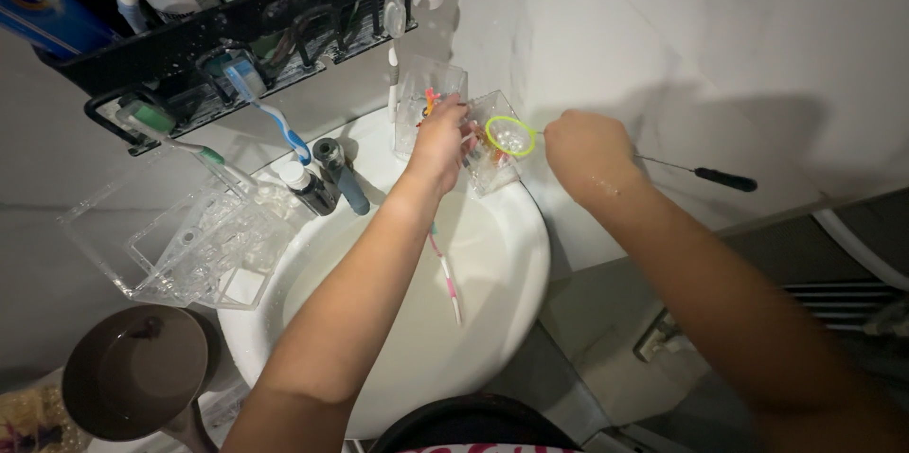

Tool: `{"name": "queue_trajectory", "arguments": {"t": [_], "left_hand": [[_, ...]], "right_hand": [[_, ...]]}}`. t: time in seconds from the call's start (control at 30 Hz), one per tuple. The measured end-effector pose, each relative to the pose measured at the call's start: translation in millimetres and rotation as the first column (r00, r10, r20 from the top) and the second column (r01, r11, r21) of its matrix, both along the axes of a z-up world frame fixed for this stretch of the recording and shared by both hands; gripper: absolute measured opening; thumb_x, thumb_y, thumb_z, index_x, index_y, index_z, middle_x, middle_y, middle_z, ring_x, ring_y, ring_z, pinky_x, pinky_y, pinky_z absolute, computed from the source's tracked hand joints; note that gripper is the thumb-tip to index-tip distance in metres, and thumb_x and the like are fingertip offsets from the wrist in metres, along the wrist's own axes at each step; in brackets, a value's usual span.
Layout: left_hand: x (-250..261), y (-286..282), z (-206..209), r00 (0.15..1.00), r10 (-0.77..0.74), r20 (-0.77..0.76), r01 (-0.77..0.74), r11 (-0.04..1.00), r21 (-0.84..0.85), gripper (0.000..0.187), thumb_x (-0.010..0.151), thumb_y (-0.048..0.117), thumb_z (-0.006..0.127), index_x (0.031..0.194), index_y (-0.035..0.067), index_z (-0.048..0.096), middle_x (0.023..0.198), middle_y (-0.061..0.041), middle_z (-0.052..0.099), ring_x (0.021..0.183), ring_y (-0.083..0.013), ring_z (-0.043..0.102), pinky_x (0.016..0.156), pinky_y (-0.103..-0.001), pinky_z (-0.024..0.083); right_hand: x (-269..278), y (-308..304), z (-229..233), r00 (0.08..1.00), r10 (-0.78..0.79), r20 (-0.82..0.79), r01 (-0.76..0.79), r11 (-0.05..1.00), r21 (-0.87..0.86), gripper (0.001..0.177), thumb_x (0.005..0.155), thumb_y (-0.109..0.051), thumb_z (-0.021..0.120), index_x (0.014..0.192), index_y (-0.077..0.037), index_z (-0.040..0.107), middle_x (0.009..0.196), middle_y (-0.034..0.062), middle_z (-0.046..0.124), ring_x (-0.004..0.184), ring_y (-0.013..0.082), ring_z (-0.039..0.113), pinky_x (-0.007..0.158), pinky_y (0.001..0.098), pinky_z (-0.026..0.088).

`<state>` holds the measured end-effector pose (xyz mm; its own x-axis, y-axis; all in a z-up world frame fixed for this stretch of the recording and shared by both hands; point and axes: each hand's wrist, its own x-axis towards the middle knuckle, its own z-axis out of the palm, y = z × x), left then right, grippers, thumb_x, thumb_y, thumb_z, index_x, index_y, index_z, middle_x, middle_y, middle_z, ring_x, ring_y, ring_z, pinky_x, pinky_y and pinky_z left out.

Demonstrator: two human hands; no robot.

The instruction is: The person washes small beads in a sink using a small net and a toothbrush, then transfers them into clear plastic containers. They also rinse a small pan and handle bubble wrap packaging.

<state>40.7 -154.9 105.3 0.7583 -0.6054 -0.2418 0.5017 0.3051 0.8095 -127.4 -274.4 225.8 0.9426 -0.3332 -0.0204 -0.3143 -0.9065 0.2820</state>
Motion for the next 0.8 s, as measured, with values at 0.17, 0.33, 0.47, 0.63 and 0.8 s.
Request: {"name": "queue_trajectory", "arguments": {"t": [0.17, 0.33, 0.47, 0.63, 0.8], "left_hand": [[-3, 5, -4, 1.0, 0.022, -0.022, -0.022, 1.0, -0.019, 0.06, 0.094, 0.015, 0.053, 0.153, 0.008, 0.044, 0.115, -0.003, 0.06, 0.09, -0.0145, 0.057, 0.073, -0.03, 0.052], [-4, 10, -8, 0.998, 0.063, 0.019, -0.063, 0.998, -0.002, 0.058, 0.094, 0.015, 0.053, 0.152, 0.006, 0.045, 0.12, -0.004, 0.061, 0.092, -0.0145, 0.057, 0.075, -0.029, 0.052], [-5, 16, -11, 0.998, 0.06, 0.034, -0.061, 0.998, 0.029, 0.059, 0.094, 0.015, 0.051, 0.152, 0.008, 0.043, 0.127, -0.004, 0.059, 0.092, -0.0145, 0.056, 0.074, -0.028, 0.051], [-11, 18, -11, 0.999, 0.029, 0.039, -0.032, 0.994, 0.101, 0.059, 0.094, 0.015, 0.049, 0.152, 0.01, 0.042, 0.131, -0.004, 0.057, 0.093, -0.0143, 0.056, 0.077, -0.029, 0.051], [-18, 17, -13, 0.999, 0.024, 0.031, -0.028, 0.994, 0.106, 0.059, 0.094, 0.015, 0.05, 0.153, 0.011, 0.041, 0.131, -0.004, 0.056, 0.093, -0.0147, 0.056, 0.078, -0.03, 0.051]], "right_hand": [[11, -9, -1, 0.996, -0.051, 0.07, 0.042, 0.991, 0.126, 0.016, 0.086, -0.005, 0.062, 0.09, -0.007, 0.077, 0.09, 0.0176, 0.073, 0.088, 0.0375, 0.072, 0.074, 0.0485, 0.057], [25, -2, -8, 0.996, -0.004, 0.086, -0.004, 0.996, 0.085, 0.021, 0.083, -0.003, 0.061, 0.098, -0.006, 0.076, 0.105, 0.0161, 0.069, 0.097, 0.0342, 0.071, 0.082, 0.0426, 0.058], [13, 4, -8, 0.988, -0.021, 0.152, -0.005, 0.985, 0.171, 0.03, 0.093, -0.005, 0.054, 0.116, -0.01, 0.073, 0.109, 0.0174, 0.065, 0.101, 0.0364, 0.068, 0.085, 0.0455, 0.056], [-2, 15, -8, 0.954, -0.18, 0.241, 0.075, 0.919, 0.387, 0.029, 0.106, -0.02, 0.048, 0.12, -0.004, 0.069, 0.107, 0.0185, 0.065, 0.102, 0.0384, 0.065, 0.088, 0.0476, 0.052], [-19, 20, -9, 0.931, -0.181, 0.316, 0.043, 0.917, 0.397, 0.033, 0.104, -0.016, 0.045, 0.129, -0.009, 0.066, 0.105, 0.0196, 0.063, 0.1, 0.041, 0.063, 0.084, 0.0514, 0.05]]}}
